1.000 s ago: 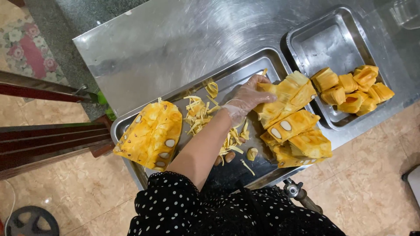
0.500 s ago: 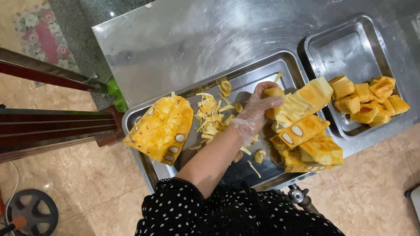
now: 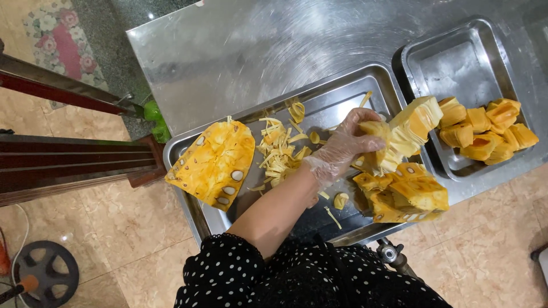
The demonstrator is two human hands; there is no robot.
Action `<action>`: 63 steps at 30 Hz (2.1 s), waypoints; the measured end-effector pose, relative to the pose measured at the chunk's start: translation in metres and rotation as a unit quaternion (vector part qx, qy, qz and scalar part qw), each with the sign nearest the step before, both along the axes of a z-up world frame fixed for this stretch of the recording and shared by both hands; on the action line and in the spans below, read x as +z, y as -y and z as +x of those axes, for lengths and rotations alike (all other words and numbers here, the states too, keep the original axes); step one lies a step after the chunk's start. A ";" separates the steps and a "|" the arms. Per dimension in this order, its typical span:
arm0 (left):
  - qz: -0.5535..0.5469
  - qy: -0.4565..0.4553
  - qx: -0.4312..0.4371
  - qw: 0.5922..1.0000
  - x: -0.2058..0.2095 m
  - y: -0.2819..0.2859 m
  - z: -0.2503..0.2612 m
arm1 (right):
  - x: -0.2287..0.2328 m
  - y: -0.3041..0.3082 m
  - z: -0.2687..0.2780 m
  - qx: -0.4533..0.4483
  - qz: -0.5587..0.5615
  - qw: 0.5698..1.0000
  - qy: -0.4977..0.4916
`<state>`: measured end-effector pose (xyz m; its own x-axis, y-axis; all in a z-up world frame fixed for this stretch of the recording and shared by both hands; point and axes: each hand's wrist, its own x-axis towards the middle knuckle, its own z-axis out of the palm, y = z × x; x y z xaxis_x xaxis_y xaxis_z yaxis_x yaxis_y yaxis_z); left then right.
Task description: Peeling and extracting fruit pods from a jackfruit by hand on a metal tray
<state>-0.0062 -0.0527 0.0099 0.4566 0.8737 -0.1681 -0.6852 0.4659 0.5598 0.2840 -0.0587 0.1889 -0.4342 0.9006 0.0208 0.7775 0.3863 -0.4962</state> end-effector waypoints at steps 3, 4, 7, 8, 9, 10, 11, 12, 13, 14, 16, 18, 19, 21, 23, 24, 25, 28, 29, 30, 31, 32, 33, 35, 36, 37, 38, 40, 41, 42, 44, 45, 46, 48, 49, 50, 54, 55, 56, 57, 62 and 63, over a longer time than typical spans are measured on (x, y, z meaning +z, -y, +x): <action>0.030 -0.011 -0.008 0.999 -0.007 -0.001 0.002 | -0.008 -0.007 -0.035 0.014 0.009 1.000 0.019; 0.031 -0.012 -0.011 0.999 -0.008 -0.002 -0.002 | -0.010 -0.008 -0.042 0.018 0.012 0.999 0.025; 0.117 -0.090 -0.077 0.986 -0.001 -0.004 -0.017 | -0.024 -0.015 -0.079 0.020 0.017 0.999 0.036; 0.111 -0.096 -0.090 0.985 0.007 -0.003 -0.022 | -0.031 -0.020 -0.094 0.050 -0.040 0.997 0.039; 0.105 -0.101 -0.103 0.984 0.015 -0.003 -0.028 | -0.039 -0.025 -0.110 0.080 -0.096 0.991 0.042; 0.106 -0.100 -0.105 0.984 0.015 -0.003 -0.028 | -0.059 -0.027 -0.104 0.077 -0.096 0.991 0.042; 0.104 -0.103 -0.088 0.985 0.014 -0.003 -0.029 | -0.079 -0.030 -0.098 0.071 -0.126 0.988 0.058; 0.099 -0.106 -0.069 0.987 0.013 -0.002 -0.030 | -0.099 -0.031 -0.093 0.067 -0.157 0.983 0.073; 0.098 -0.105 -0.069 0.987 0.008 0.000 -0.028 | -0.104 -0.031 -0.089 0.067 -0.159 0.982 0.074; 0.095 -0.101 -0.056 0.989 0.004 0.001 -0.028 | -0.110 -0.032 -0.087 0.083 -0.114 0.989 0.051; 0.089 -0.094 -0.045 0.991 0.003 0.004 -0.028 | -0.116 -0.028 -0.085 0.097 -0.072 0.992 0.029; 0.027 -0.073 -0.069 0.995 0.012 0.006 -0.031 | -0.116 -0.024 -0.086 0.055 -0.067 0.996 -0.029; 0.027 -0.073 -0.070 0.995 0.013 0.004 -0.029 | -0.118 -0.023 -0.085 0.053 -0.066 0.996 -0.029; -0.008 -0.157 -0.061 0.986 0.012 0.005 -0.025 | -0.122 -0.017 -0.084 0.030 -0.036 0.998 -0.046; -0.002 -0.133 -0.046 0.990 0.006 0.010 -0.024 | -0.147 -0.016 -0.072 0.035 0.009 0.999 -0.014; 0.005 -0.109 -0.031 0.994 0.003 0.012 -0.023 | -0.159 -0.015 -0.066 0.040 0.055 0.997 0.019; 0.006 -0.109 -0.033 0.994 0.004 0.013 -0.024 | -0.162 -0.013 -0.066 0.039 0.055 0.998 0.019; -0.006 -0.111 -0.039 0.993 -0.010 0.015 -0.020 | -0.163 -0.004 -0.066 0.055 0.090 0.993 0.048; -0.006 -0.097 -0.028 0.995 -0.026 0.016 -0.015 | -0.159 -0.001 -0.069 0.066 0.105 0.992 0.007; -0.008 -0.084 -0.017 0.996 -0.042 0.018 -0.011 | -0.155 0.004 -0.071 0.075 0.120 0.989 -0.034; -0.007 -0.084 -0.019 0.996 -0.035 0.018 -0.013 | -0.154 0.006 -0.072 0.073 0.121 0.989 -0.033; -0.019 -0.080 -0.014 0.997 -0.027 0.018 -0.015 | -0.153 0.007 -0.073 0.071 0.134 0.988 -0.033; -0.031 -0.076 -0.010 0.997 -0.020 0.018 -0.018 | -0.152 0.009 -0.075 0.070 0.148 0.986 -0.032; -0.046 -0.072 -0.001 0.996 0.001 0.019 -0.023 | -0.142 0.010 -0.080 0.066 0.154 0.985 -0.044; -0.062 -0.068 0.008 0.996 0.012 0.021 -0.026 | -0.137 0.012 -0.083 0.064 0.158 0.984 -0.056; -0.062 -0.068 0.007 0.996 0.008 0.021 -0.025 | -0.135 0.013 -0.083 0.062 0.158 0.984 -0.056; -0.078 -0.059 0.018 0.995 0.005 0.020 -0.025 | -0.133 0.014 -0.083 0.069 0.171 0.982 -0.048; -0.094 -0.049 0.029 0.994 0.006 0.020 -0.025 | -0.135 0.016 -0.082 0.075 0.184 0.979 -0.040; -0.107 -0.050 0.036 0.992 0.011 0.022 -0.025 | -0.139 0.018 -0.081 0.062 0.188 0.980 -0.013; -0.121 -0.050 0.043 0.990 0.017 0.023 -0.025 | -0.142 0.020 -0.080 0.050 0.192 0.980 0.013; -0.048 -0.089 0.056 0.993 0.018 0.028 -0.020 | -0.156 0.019 -0.077 0.053 0.206 0.977 0.024; 0.025 -0.127 0.069 0.989 0.018 0.031 -0.017 | -0.163 0.019 -0.075 0.057 0.218 0.974 0.035; 0.025 -0.126 0.068 0.989 0.009 0.029 -0.015 | -0.161 0.025 -0.077 0.056 0.219 0.974 0.035; 0.158 -0.270 0.136 0.940 -0.009 0.025 -0.013 | -0.159 0.034 -0.083 0.051 0.203 0.974 0.092; 0.160 -0.270 0.136 0.940 0.003 0.021 -0.022 | -0.158 0.037 -0.086 0.050 0.206 0.973 0.092; 0.132 -0.246 0.111 0.954 0.016 0.017 -0.031 | -0.156 0.041 -0.088 0.048 0.193 0.971 0.133; 0.162 -0.245 0.094 0.951 -0.004 0.014 -0.039 | -0.117 0.043 -0.085 0.030 -0.017 0.947 0.320; 0.164 -0.245 0.093 0.951 -0.008 0.014 -0.039 | -0.106 0.035 -0.092 0.028 -0.016 0.947 0.320; 0.174 -0.262 0.095 0.945 -0.012 0.015 -0.038 | -0.094 0.029 -0.097 0.017 -0.039 0.948 0.315; 0.184 -0.278 0.097 0.938 -0.016 0.015 -0.037 | -0.082 0.023 -0.102 0.006 -0.063 0.949 0.309; 0.164 -0.287 0.050 0.942 0.031 0.007 -0.060 | -0.105 -0.015 -0.133 -0.022 -0.090 0.948 0.304; 0.152 -0.320 0.023 0.935 0.043 0.004 -0.067 | -0.127 -0.023 -0.136 -0.016 -0.052 0.946 0.319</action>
